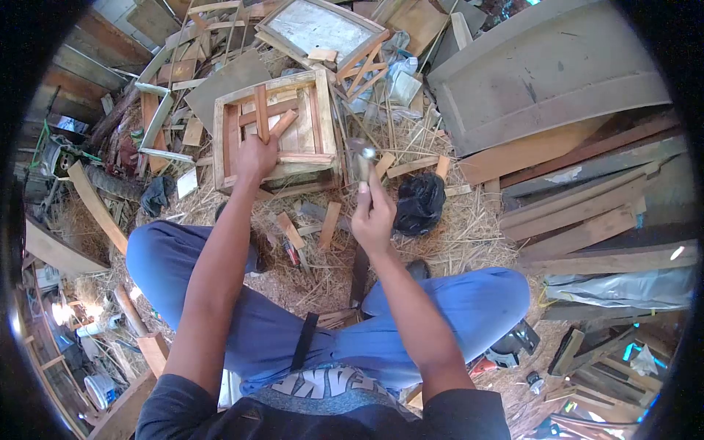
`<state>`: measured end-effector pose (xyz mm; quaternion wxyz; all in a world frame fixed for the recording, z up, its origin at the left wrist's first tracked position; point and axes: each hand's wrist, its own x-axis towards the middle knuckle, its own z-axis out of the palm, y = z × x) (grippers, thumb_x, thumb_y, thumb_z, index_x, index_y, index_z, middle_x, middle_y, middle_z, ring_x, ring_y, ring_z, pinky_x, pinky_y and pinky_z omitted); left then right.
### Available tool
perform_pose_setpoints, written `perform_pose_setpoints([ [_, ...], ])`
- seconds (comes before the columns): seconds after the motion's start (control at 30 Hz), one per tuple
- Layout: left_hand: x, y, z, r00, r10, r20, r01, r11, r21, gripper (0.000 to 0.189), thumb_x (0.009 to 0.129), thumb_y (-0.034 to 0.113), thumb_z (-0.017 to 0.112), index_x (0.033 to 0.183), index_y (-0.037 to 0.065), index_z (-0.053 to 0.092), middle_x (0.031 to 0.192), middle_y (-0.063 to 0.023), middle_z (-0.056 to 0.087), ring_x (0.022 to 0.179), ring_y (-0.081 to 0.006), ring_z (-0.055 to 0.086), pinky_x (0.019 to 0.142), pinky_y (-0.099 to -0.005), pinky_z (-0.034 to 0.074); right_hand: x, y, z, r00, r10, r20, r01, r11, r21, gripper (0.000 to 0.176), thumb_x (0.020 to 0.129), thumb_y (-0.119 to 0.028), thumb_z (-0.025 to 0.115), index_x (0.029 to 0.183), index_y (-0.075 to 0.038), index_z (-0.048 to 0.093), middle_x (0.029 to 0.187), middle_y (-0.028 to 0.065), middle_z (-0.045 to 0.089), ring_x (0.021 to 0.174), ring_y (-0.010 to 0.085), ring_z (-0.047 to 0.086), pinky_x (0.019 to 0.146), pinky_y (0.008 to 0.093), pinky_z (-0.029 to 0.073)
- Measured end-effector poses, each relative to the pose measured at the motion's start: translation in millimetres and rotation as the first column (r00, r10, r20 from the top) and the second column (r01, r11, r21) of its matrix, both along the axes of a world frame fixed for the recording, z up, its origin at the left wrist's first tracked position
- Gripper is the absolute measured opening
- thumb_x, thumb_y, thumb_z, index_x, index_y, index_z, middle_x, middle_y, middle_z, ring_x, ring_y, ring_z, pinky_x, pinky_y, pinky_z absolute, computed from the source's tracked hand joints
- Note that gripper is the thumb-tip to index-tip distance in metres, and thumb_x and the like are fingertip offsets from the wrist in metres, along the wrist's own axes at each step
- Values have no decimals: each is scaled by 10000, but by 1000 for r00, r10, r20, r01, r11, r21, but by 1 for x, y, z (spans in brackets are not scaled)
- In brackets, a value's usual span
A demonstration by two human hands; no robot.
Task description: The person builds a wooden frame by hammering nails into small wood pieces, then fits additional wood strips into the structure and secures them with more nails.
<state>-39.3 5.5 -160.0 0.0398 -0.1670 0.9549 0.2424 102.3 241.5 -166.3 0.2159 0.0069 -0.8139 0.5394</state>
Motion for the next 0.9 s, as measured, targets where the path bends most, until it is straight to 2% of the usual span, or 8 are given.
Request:
perform_pose_setpoints([
  [0.13,0,1,1,1000,-3,24,3,1000,5,538,979,452,642,1030,-73,746,1026,-329,725,1005,-490,707,911,-551,552,4,-3,-4,994,57,97,-73,982,174,407,1030,-34,556,1432,15,594,1140,265,736,933,311,760,781,371,557],
  [0.2,-2,2,3,1000,-1,24,1,1000,1,541,978,454,641,1032,-73,745,1025,-331,724,1003,-492,707,911,-551,553,-1,-5,-1,975,62,212,-65,998,4,389,1058,-46,528,1439,-11,601,1077,162,749,761,102,593,720,270,515],
  [0.33,-3,0,1,1000,4,29,-4,1000,2,555,975,465,635,1024,-77,746,1028,-340,720,1009,-497,705,915,-549,555,13,-5,14,976,-54,212,86,986,-146,399,1042,-50,544,1431,27,590,1265,261,710,1120,312,738,899,359,558],
  [0.37,-2,1,1,1000,6,29,-5,1000,-4,558,976,466,632,1020,-78,746,1030,-342,719,1013,-497,704,917,-548,554,-1,-3,-2,990,68,-123,-64,997,34,407,1046,-43,532,1444,30,579,1265,263,713,1142,302,732,901,363,561],
  [0.5,-2,2,4,999,1,52,-2,1000,27,555,977,461,628,1018,-80,745,1034,-341,718,1016,-498,702,921,-548,553,0,-4,10,951,114,286,-107,993,-39,407,1050,-63,537,1442,46,563,1275,282,696,1175,359,711,933,383,552],
  [0.57,0,1,3,1000,-1,20,1,1000,-3,551,977,459,627,1023,-77,746,1036,-339,719,1017,-498,702,925,-552,550,5,-9,18,997,-71,-41,66,992,-107,401,1049,-78,553,1432,40,571,1257,304,688,1125,374,727,913,375,555],
  [0.7,-1,1,0,999,3,35,-4,1000,11,578,944,487,646,1079,-66,746,1040,-313,737,1007,-470,718,893,-533,564,6,-7,-1,969,65,240,-53,997,-54,407,1052,-59,547,1452,5,583,1182,264,727,876,199,728,778,316,551],
  [0.9,-1,0,0,1000,3,10,-3,1000,-26,545,977,472,634,1036,-57,751,1033,-326,728,1009,-490,708,915,-549,555,5,-3,-2,999,-30,-19,30,999,-19,425,1046,-54,556,1470,-25,578,992,234,737,690,169,651,651,344,527],
])
